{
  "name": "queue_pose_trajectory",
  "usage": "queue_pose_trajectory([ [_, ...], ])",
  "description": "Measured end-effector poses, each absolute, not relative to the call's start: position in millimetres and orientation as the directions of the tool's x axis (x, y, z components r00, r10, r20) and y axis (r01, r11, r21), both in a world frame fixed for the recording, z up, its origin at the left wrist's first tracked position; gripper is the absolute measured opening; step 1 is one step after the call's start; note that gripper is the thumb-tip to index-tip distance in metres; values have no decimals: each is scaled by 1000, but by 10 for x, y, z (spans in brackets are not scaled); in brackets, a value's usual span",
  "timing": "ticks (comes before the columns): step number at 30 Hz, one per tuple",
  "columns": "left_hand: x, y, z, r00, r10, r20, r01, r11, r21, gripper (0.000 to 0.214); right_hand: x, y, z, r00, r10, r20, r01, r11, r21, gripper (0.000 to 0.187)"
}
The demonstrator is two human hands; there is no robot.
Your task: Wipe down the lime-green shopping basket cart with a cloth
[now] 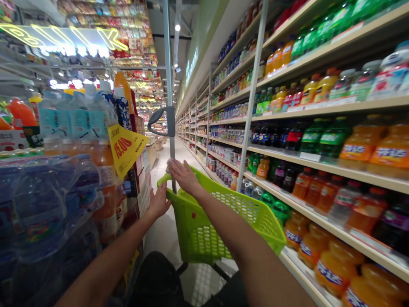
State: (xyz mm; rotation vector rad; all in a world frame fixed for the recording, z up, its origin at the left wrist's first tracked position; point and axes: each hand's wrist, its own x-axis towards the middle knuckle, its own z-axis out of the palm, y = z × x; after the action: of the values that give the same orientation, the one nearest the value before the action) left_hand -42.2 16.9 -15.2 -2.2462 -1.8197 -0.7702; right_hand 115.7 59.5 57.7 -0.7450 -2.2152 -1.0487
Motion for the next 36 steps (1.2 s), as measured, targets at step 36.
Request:
queue_pose_trajectory([
  [36, -425, 158, -119, 155, 883, 443, 957, -246, 155, 69, 1160, 451, -319, -598, 380, 705, 744, 590, 313, 39],
])
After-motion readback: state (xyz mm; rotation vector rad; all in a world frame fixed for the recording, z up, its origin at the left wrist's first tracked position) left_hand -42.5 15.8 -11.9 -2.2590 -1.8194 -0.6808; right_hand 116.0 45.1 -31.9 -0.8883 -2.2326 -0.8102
